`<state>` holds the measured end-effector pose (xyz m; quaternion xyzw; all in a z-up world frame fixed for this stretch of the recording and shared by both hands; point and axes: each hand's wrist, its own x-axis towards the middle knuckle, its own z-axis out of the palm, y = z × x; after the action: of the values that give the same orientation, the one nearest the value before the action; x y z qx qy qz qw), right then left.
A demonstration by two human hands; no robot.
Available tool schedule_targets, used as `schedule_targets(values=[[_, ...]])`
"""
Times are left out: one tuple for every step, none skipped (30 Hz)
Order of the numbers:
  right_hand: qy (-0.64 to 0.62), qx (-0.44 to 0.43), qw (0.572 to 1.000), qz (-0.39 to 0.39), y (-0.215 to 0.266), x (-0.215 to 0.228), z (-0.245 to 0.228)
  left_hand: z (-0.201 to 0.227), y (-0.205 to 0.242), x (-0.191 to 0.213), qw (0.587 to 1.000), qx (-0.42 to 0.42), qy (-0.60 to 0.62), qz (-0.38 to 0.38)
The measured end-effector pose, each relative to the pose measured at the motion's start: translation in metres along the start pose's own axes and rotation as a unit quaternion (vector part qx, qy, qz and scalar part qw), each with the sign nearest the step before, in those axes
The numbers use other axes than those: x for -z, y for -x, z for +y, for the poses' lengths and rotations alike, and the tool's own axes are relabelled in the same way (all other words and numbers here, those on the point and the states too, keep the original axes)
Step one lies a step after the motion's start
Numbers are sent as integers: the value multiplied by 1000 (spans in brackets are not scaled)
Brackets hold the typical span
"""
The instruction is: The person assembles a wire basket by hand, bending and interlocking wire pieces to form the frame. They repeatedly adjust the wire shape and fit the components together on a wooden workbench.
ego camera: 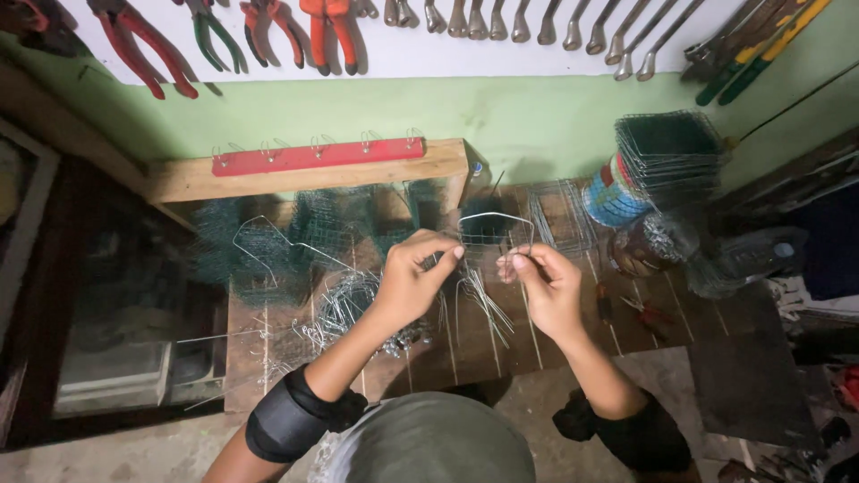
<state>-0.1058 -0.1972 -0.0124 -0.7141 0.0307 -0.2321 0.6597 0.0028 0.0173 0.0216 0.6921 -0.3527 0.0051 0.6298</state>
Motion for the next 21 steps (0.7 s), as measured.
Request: schedule_targets(values=[[1, 3, 1000, 1, 0, 0, 0, -5, -1, 1, 1000, -3, 0, 0], [-7, 0, 1000, -9, -1, 0, 1, -9, -1, 2, 999, 22, 45, -18], [-15, -2, 1000, -19, -1, 0, 1, -13, -1, 3, 994, 46, 90, -36], [-15, 0, 1000, -19, -2, 0, 2, -22, 0, 3, 994, 44, 89, -36], [-31, -20, 999, -19, -4, -1, 3, -30, 1, 2, 991, 62, 110, -38], [-47, -42, 998, -18, -5, -1, 4, -38, 2, 1, 987, 81, 130, -42], [-46, -40, 998, -18, -7, -2, 5, -35, 2, 3, 987, 79, 130, -42], [-55, -51, 997, -5, -8, -2, 7, -31, 2, 4, 989, 77, 118, -50], [-63, -61, 996, 8, -9, -2, 9, -27, 2, 5, 990, 75, 105, -57], [-63, -60, 996, 10, -10, 0, 14, -30, 3, 4, 990, 73, 106, -59], [-83, -60, 994, 27, -12, 1, 19, -33, 5, 3, 985, 87, 134, -72], [-105, -60, 992, 43, -12, 2, 24, -35, 7, 3, 978, 101, 161, -84], [-105, -60, 992, 44, -14, 3, 26, -40, 10, 2, 978, 101, 161, -85], [-105, -52, 992, 52, -17, 3, 28, -45, 12, 1, 973, 96, 177, -109], [-106, -44, 992, 59, -20, 4, 31, -50, 13, 0, 968, 92, 192, -134], [-105, -43, 992, 61, -22, 3, 33, -52, 15, -2, 968, 91, 193, -136], [-113, -49, 990, 62, -26, 2, 35, -54, 17, -5, 952, 138, 236, -139], [-120, -56, 989, 61, -30, 2, 37, -55, 17, -8, 932, 185, 278, -140], [-118, -55, 990, 62, -34, 1, 31, -53, 15, -9, 932, 184, 279, -141], [-106, -69, 990, 57, -36, -3, 27, -51, 15, -9, 942, 178, 261, -118], [-93, -82, 991, 52, -38, -6, 23, -49, 15, -9, 950, 171, 242, -94]])
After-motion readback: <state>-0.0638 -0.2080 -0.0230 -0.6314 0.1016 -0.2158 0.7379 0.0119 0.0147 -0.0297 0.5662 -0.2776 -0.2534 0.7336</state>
